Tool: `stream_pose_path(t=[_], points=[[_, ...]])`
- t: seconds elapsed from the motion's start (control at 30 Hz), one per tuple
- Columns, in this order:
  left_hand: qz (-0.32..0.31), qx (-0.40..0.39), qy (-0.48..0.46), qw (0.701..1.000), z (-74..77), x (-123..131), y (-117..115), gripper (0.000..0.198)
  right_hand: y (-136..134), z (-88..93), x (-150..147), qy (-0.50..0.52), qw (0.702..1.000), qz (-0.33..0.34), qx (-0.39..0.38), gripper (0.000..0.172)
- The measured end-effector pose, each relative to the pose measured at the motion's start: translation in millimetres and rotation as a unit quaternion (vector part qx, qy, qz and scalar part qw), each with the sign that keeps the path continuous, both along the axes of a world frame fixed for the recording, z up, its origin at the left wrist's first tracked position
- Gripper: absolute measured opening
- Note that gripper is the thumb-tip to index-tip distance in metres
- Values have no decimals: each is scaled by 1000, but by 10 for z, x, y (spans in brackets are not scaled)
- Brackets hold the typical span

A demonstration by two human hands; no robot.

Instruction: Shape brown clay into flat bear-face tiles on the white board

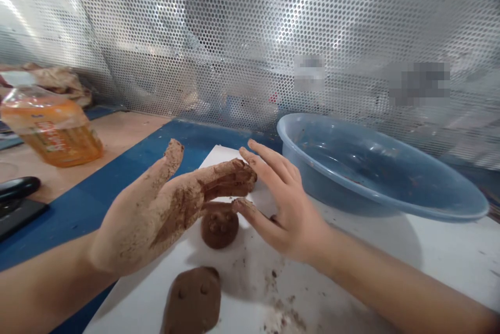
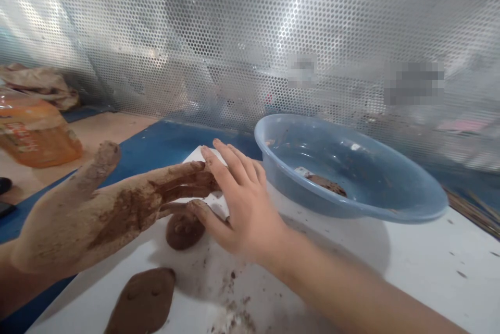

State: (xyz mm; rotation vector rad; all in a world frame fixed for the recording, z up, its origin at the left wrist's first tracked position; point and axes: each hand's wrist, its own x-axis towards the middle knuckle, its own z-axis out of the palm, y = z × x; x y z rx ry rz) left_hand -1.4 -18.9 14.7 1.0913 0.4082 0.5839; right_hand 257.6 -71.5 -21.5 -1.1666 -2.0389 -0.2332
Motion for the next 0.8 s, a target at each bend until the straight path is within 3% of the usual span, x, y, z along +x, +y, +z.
stream_pose_path(t=[0.17, 0.27, 0.43, 0.53, 0.57, 0.63, 0.7, 0.8], points=[[-47, 10, 36, 998, -50, 8, 16, 93, 17, 73, -13, 80, 995, 21, 58, 52], [-29, 42, 91, 995, -63, 11, -54, 79, 20, 98, -16, 88, 994, 11, 69, 41], [54, 101, 161, 980, 38, 28, -181, 56, 23, 133, -30, 102, 990, 39, 91, 21], [166, 110, 180, 963, 93, 73, -183, 60, 21, 135, -24, 115, 989, 38, 87, 11], [245, 107, 162, 950, 91, 82, -171, 61, 18, 131, -19, 115, 989, 37, 88, 9], [171, 127, 133, 968, 55, 78, -139, 53, 9, 124, -11, 108, 989, 37, 92, 8], [74, 140, 102, 982, -1, 58, -108, 60, -6, 135, -7, 102, 990, 33, 95, 10], [47, 131, 94, 986, -38, 55, -101, 67, -46, 211, -4, 93, 991, 25, 94, 11]])
